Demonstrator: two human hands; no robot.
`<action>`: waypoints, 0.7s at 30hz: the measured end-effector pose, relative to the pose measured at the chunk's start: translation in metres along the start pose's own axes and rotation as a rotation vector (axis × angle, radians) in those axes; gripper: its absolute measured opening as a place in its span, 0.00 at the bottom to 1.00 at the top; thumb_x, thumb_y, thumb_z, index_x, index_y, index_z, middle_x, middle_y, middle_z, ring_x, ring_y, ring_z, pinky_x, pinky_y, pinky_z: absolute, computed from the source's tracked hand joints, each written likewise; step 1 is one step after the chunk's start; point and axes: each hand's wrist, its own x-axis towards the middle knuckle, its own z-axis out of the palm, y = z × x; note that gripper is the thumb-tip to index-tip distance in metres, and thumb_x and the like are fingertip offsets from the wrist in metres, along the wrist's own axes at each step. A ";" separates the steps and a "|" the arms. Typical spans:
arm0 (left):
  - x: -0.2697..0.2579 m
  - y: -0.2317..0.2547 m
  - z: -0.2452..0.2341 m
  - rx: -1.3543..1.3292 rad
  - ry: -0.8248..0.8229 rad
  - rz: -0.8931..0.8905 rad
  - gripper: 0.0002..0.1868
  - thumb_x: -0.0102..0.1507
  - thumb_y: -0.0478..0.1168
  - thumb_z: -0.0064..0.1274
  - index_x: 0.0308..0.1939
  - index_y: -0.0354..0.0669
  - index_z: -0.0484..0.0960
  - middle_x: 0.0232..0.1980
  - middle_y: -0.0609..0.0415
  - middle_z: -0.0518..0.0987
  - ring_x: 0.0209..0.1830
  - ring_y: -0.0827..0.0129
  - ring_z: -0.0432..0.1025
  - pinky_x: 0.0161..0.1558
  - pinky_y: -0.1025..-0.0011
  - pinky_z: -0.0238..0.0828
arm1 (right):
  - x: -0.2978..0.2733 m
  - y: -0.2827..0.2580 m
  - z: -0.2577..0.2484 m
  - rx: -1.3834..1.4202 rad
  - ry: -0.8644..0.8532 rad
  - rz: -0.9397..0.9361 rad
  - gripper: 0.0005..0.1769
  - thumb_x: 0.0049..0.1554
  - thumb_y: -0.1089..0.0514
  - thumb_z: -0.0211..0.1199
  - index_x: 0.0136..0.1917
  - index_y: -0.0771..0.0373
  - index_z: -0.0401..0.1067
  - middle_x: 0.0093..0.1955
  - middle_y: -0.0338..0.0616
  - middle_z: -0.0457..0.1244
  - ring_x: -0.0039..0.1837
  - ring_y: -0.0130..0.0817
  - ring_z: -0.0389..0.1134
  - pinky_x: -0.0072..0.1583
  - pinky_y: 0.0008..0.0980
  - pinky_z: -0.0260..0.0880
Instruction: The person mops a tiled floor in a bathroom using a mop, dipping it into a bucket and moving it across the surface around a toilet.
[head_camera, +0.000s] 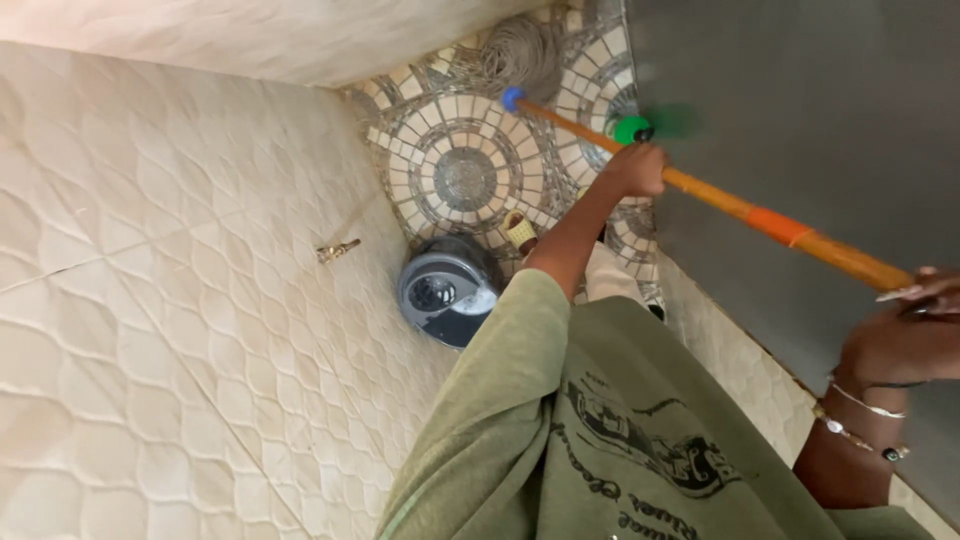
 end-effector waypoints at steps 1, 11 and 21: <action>-0.013 -0.009 -0.002 0.021 -0.025 -0.003 0.14 0.49 0.40 0.53 0.35 0.42 0.87 0.40 0.41 0.84 0.43 0.49 0.79 0.50 0.57 0.77 | -0.002 -0.003 0.014 0.088 0.016 0.012 0.20 0.78 0.55 0.46 0.49 0.72 0.68 0.40 0.58 0.63 0.37 0.42 0.67 0.46 0.39 0.78; -0.088 -0.122 -0.027 0.022 0.057 -0.223 0.15 0.51 0.42 0.58 0.40 0.42 0.86 0.45 0.42 0.83 0.48 0.50 0.78 0.54 0.58 0.75 | 0.008 -0.129 0.200 0.259 0.249 0.078 0.20 0.79 0.59 0.51 0.43 0.67 0.63 0.33 0.57 0.63 0.30 0.43 0.66 0.35 0.39 0.77; -0.142 -0.214 -0.019 -0.031 0.173 -0.409 0.12 0.57 0.42 0.58 0.43 0.43 0.86 0.47 0.41 0.82 0.54 0.50 0.75 0.60 0.55 0.71 | 0.013 -0.140 0.301 0.440 0.150 0.305 0.18 0.72 0.67 0.53 0.38 0.63 0.61 0.29 0.47 0.60 0.31 0.37 0.65 0.37 0.38 0.77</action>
